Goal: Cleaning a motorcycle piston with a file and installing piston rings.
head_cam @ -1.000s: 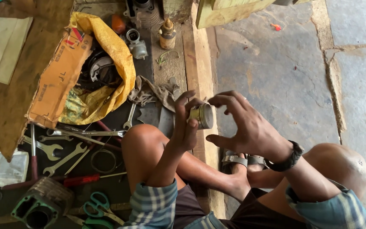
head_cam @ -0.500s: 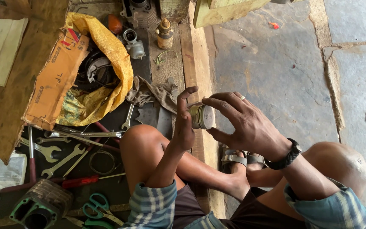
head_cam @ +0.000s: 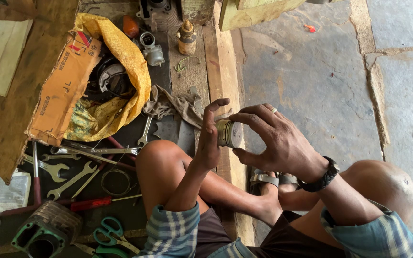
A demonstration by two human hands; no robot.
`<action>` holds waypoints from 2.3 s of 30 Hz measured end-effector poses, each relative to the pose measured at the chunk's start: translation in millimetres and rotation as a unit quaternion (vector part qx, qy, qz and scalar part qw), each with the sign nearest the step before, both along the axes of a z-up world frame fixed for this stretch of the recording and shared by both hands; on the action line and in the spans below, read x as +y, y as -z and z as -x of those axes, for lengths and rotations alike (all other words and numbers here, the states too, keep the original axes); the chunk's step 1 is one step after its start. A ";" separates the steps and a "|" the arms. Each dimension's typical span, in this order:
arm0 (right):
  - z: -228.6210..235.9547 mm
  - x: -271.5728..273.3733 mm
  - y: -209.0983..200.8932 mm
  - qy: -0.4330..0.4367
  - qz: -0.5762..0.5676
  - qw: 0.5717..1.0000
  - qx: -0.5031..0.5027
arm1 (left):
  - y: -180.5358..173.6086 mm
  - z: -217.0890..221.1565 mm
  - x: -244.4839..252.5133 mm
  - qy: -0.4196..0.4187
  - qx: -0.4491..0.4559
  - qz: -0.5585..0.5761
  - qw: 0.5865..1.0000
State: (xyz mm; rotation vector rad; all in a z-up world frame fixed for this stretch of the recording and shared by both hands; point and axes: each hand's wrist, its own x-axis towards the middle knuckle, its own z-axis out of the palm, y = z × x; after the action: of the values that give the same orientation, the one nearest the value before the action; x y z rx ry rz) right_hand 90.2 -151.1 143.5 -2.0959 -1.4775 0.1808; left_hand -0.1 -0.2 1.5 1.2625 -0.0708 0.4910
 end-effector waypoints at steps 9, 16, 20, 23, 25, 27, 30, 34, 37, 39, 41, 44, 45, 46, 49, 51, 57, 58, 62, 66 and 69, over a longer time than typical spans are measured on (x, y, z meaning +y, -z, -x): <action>0.6 1.0 -1.4 -0.001 -0.003 1.000 -0.012 | 1.0 0.0 0.7 0.019 0.003 0.029 0.999; 0.4 1.3 -1.8 0.015 0.011 1.000 -0.013 | -0.2 -1.7 0.3 0.004 -0.002 -0.002 1.000; 0.9 1.0 -2.0 0.014 0.007 1.000 -0.011 | 1.9 -1.6 0.3 0.006 -0.005 0.001 1.000; 1.7 1.1 -3.9 0.012 0.004 1.000 -0.009 | 1.4 -1.4 0.0 0.008 -0.003 0.005 1.000; 1.8 1.2 -5.0 0.010 0.002 1.000 -0.008 | 0.8 -1.6 -0.1 0.014 0.002 0.016 1.000; 2.2 1.4 -5.5 0.009 0.002 1.000 -0.006 | 1.4 -0.9 -0.6 0.016 -0.002 0.018 1.000; 2.3 1.8 -5.7 0.010 0.003 1.000 -0.007 | 1.5 -1.7 -0.7 0.021 -0.005 0.027 0.999; 0.8 1.1 -3.2 0.004 -0.004 1.000 -0.009 | 1.0 -1.9 -0.3 0.018 0.000 0.024 1.000; 0.7 -0.6 -1.7 -0.014 -0.019 0.999 -0.021 | -1.0 -1.0 0.1 0.020 -0.001 0.028 0.999; 1.0 -1.9 -1.6 -0.037 -0.030 0.998 -0.042 | -3.6 0.8 -0.3 0.023 0.015 0.029 0.999; 1.0 -1.8 -1.4 -0.046 -0.029 0.997 -0.052 | -6.5 0.6 0.4 0.024 0.017 0.029 0.999; 2.1 -0.6 -2.8 -0.054 -0.028 0.996 -0.067 | -7.9 0.5 0.8 0.029 0.023 0.028 0.999; 2.6 -0.2 -3.5 -0.053 -0.029 0.996 -0.070 | -7.8 0.5 0.7 0.032 0.028 0.028 0.999; 2.8 0.4 -3.7 -0.052 -0.030 0.996 -0.070 | -7.0 0.0 0.2 0.032 0.028 0.028 0.999; 3.3 1.2 -3.2 -0.031 -0.028 0.998 -0.046 | -5.5 -1.1 -1.3 0.045 0.019 0.040 0.998; 3.6 0.9 -1.6 -0.021 -0.025 0.999 -0.022 | -6.2 -1.0 -1.6 0.051 0.014 0.043 0.998; 5.8 0.0 -3.6 -0.006 -0.017 1.000 0.018 | -6.0 -1.3 -2.2 0.030 0.012 0.035 0.999; 5.7 0.0 -3.7 -0.007 -0.017 1.000 0.018 | -5.6 -1.2 -2.2 0.030 0.012 0.035 0.999; 5.2 0.0 -3.9 -0.011 -0.020 1.000 0.014 | -5.5 -0.9 -2.0 0.027 0.010 0.032 0.999; 2.6 -0.3 -3.7 -0.023 -0.034 0.999 -0.018 | -0.2 -0.6 -2.5 0.045 0.006 0.048 0.998; 0.9 -1.7 -2.5 -0.033 -0.049 0.998 -0.029 | -1.6 0.2 -1.8 0.059 0.011 0.050 0.997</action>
State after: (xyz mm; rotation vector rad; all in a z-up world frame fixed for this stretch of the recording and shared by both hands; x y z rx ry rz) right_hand 89.3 -152.7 146.0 -1.9906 -1.5586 0.0715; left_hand -0.3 -1.9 3.2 1.1587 -0.1012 0.3747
